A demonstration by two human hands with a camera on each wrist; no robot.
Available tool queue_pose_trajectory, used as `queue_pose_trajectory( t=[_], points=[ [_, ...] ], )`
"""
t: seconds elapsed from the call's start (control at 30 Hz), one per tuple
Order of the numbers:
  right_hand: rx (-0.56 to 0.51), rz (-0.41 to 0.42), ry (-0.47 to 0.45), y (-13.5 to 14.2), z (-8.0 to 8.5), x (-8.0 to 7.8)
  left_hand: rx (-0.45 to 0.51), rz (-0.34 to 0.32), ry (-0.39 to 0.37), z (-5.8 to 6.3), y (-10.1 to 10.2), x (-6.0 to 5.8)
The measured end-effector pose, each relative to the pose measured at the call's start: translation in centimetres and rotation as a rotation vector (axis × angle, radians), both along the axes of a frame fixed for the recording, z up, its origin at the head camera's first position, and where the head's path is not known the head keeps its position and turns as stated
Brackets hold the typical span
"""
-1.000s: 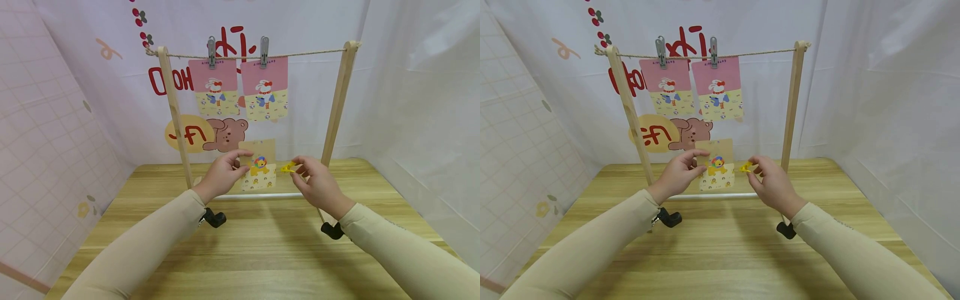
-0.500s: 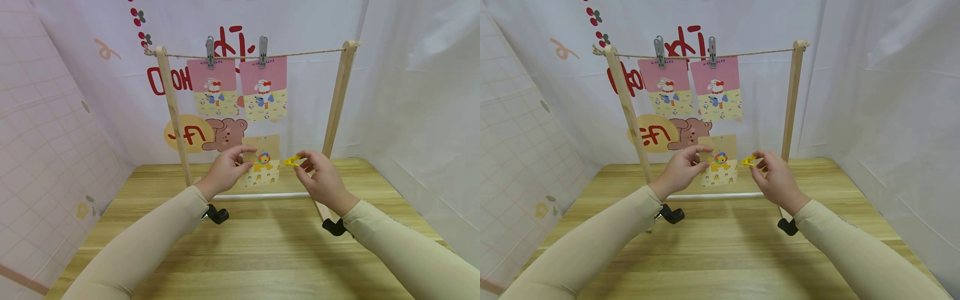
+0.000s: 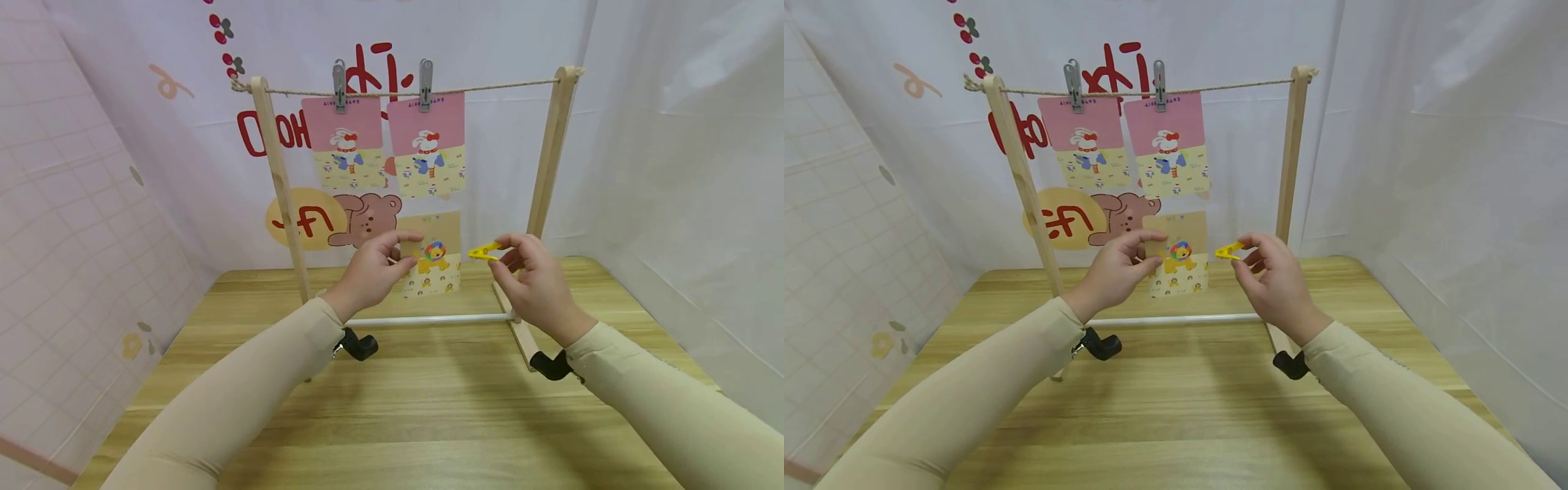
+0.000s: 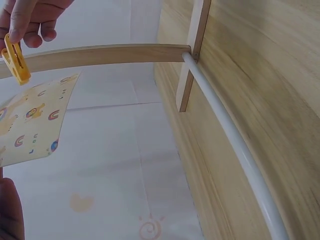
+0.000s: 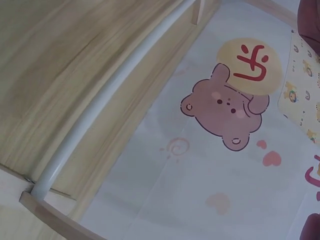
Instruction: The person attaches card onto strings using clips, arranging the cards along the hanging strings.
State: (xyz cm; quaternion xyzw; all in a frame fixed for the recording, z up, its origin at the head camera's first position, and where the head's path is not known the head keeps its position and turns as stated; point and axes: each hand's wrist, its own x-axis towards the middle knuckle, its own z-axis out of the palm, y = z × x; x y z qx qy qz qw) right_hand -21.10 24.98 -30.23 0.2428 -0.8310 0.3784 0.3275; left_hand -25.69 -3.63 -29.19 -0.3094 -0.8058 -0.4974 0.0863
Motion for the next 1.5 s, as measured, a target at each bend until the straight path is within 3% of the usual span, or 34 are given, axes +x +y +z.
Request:
queue_pose_trajectory(
  t=[0.3, 0.5, 0.87, 1.5],
  points=[
    [-0.048, 0.004, 0.043, 0.1, 1.0, 0.0, -0.001, -0.003, 0.046, 0.8, 0.7, -0.2],
    [-0.088, 0.008, 0.065, 0.2, 2.0, 0.0, 0.002, -0.004, 0.036, 1.6, 1.2, -0.2],
    [-0.145, -0.024, 0.138, 0.2, 4.5, -0.2, -0.006, -0.046, 0.045, 3.7, 2.4, -0.7],
    [-0.178, -0.064, 0.173, 0.3, 7.7, -0.2, -0.034, -0.073, 0.084, 7.2, 3.9, -1.5]
  ],
)
